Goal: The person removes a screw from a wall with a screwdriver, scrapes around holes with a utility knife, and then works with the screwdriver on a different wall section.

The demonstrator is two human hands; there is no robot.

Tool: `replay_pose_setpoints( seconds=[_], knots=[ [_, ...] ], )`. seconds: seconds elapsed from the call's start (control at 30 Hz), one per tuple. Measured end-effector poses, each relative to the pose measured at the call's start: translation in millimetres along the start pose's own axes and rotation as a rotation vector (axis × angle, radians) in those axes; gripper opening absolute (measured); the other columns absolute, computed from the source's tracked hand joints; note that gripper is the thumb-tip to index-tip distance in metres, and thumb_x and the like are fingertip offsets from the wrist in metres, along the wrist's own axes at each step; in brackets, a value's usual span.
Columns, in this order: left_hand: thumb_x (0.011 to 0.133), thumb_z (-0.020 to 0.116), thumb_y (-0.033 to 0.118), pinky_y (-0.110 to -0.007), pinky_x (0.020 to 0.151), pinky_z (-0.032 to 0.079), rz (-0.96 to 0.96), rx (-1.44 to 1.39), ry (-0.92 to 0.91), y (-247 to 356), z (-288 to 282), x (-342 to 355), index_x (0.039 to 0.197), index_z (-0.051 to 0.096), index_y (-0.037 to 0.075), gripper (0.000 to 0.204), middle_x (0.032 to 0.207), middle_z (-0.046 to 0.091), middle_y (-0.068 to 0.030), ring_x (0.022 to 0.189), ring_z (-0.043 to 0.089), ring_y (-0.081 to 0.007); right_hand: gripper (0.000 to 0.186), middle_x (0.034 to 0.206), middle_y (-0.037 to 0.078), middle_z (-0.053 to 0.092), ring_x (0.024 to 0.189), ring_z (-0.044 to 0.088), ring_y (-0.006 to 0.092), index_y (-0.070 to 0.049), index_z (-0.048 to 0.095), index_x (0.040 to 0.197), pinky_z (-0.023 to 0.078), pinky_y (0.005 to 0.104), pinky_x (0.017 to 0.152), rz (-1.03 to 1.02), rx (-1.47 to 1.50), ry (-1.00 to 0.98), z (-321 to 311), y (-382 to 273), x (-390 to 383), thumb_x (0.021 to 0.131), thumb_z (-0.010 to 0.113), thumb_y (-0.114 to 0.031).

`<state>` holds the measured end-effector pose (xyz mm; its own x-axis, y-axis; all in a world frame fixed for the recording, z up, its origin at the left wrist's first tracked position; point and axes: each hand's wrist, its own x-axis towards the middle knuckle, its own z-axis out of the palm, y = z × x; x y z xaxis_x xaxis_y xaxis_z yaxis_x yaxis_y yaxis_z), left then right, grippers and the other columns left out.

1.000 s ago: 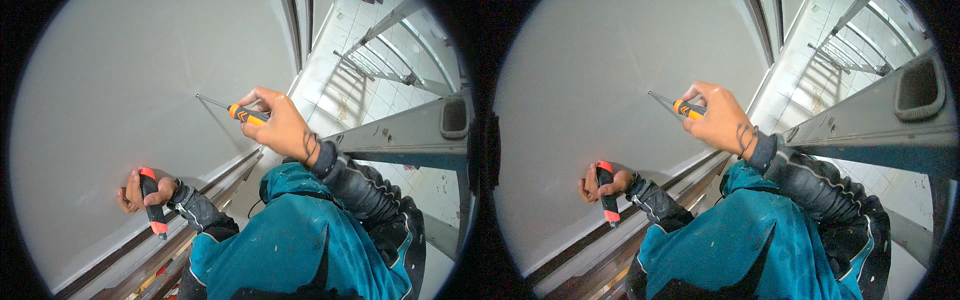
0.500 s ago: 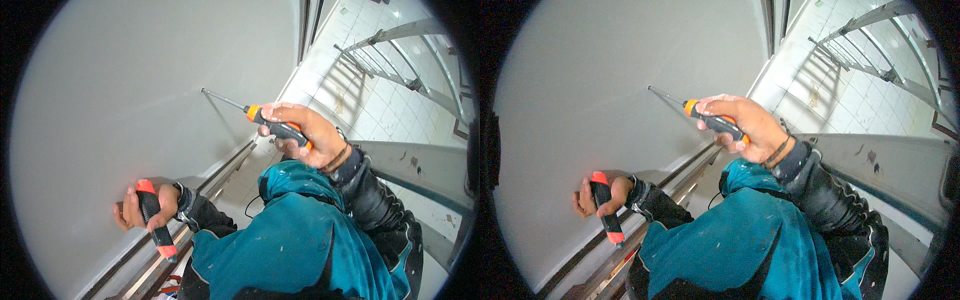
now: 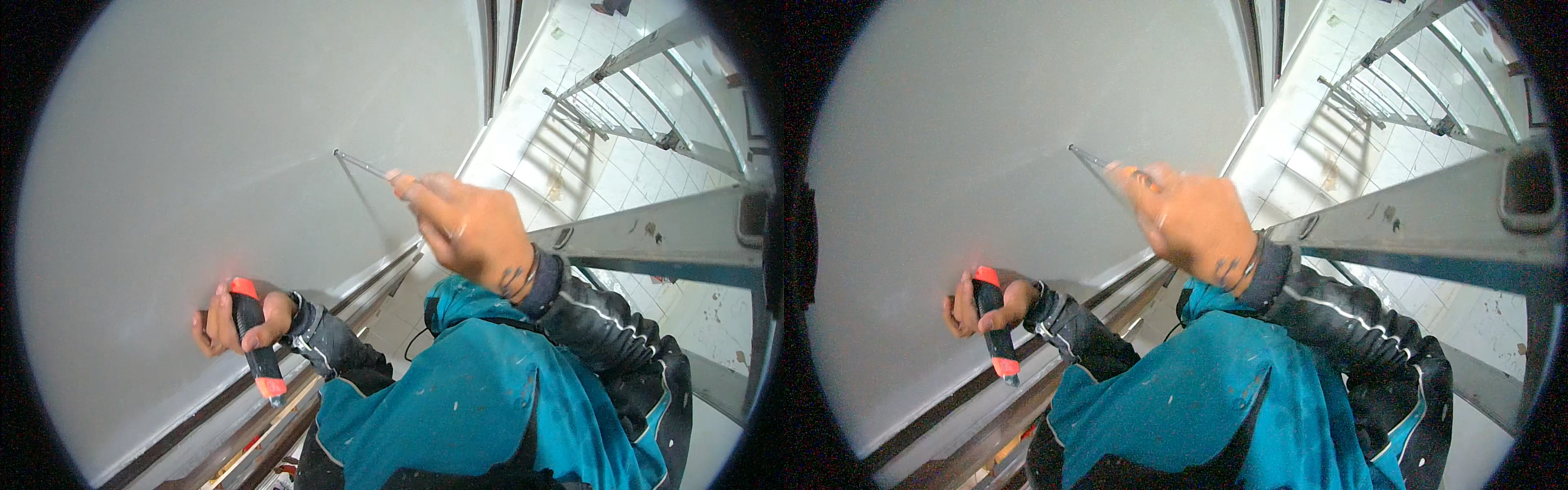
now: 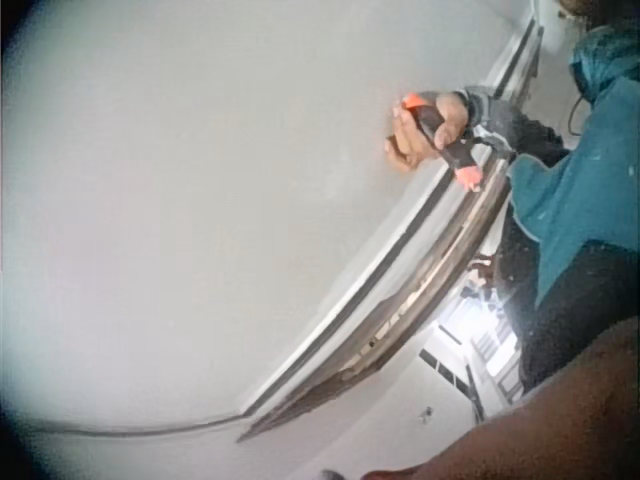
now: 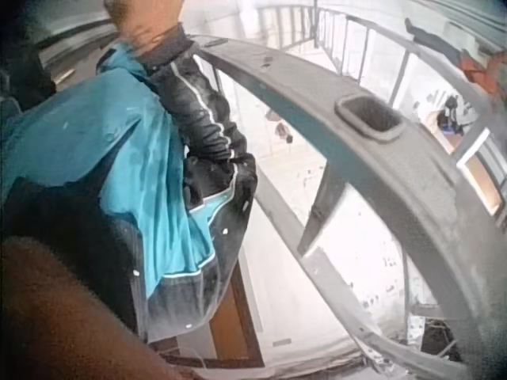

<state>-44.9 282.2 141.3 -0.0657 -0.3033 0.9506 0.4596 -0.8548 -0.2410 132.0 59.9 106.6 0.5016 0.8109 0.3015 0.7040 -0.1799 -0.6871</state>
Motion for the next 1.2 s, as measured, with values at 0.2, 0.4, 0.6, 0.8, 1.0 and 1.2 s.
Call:
replay_pose_setpoints(
  seconds=[0.2,0.4,0.6,0.8,1.0,1.2],
  knots=[
    [0.103,0.018,0.037,-0.044,0.083,0.043,0.081,0.021,-0.011,-3,-11,4,0.075,0.060,0.008,0.058,0.058,0.056,-0.0071,0.071,0.052,-0.0238,0.045,0.077,0.011,0.061,0.061,0.063,0.0264,-0.020,0.059,0.124,0.050,0.0361,0.050,0.082,-0.039,-0.188,-20,-12,9,0.081,0.062,-0.007],
    [0.103,0.016,0.039,-0.045,0.084,0.042,0.107,-0.003,-0.098,-1,-14,0,0.077,0.060,0.008,0.060,0.057,0.056,-0.0069,0.079,0.053,-0.0265,0.025,0.078,0.017,0.068,0.064,0.062,0.0171,-0.003,0.067,0.109,0.050,0.0304,0.061,0.641,0.841,-0.199,-19,-2,25,0.086,0.064,-0.013],
    [0.101,0.021,0.040,-0.042,0.090,0.039,0.037,0.009,-0.112,-2,-6,3,0.080,0.063,0.009,0.057,0.059,0.058,-0.0057,0.089,0.051,-0.0248,0.032,0.083,0.017,0.066,0.061,0.064,0.0241,-0.007,0.064,0.115,0.051,0.0338,0.057,0.187,0.443,-0.033,-11,6,27,0.083,0.063,-0.011],
    [0.102,0.019,0.039,-0.043,0.090,0.039,0.040,0.068,-0.135,-2,-7,0,0.078,0.062,0.008,0.058,0.059,0.059,-0.0060,0.079,0.053,-0.0220,0.043,0.080,0.011,0.062,0.052,0.061,0.0221,-0.011,0.061,0.123,0.050,0.0313,0.049,0.039,-0.095,-0.265,-17,-6,24,0.080,0.064,-0.005],
    [0.103,0.016,0.036,-0.044,0.086,0.042,0.144,0.010,-0.088,2,-10,6,0.079,0.058,0.008,0.056,0.057,0.054,-0.0056,0.060,0.053,-0.0198,0.025,0.072,0.015,0.066,0.055,0.059,0.0158,-0.004,0.069,0.109,0.045,0.0333,0.050,0.448,0.610,-0.328,-23,11,34,0.086,0.063,-0.012],
    [0.103,0.018,0.036,-0.044,0.088,0.041,0.090,-0.020,-0.123,7,-2,1,0.079,0.060,0.009,0.055,0.057,0.056,-0.0043,0.063,0.054,-0.0194,0.030,0.077,0.014,0.068,0.067,0.059,0.0109,-0.004,0.068,0.112,0.047,0.0326,0.058,0.607,0.843,-0.419,-19,13,36,0.086,0.066,-0.018]
  ],
)
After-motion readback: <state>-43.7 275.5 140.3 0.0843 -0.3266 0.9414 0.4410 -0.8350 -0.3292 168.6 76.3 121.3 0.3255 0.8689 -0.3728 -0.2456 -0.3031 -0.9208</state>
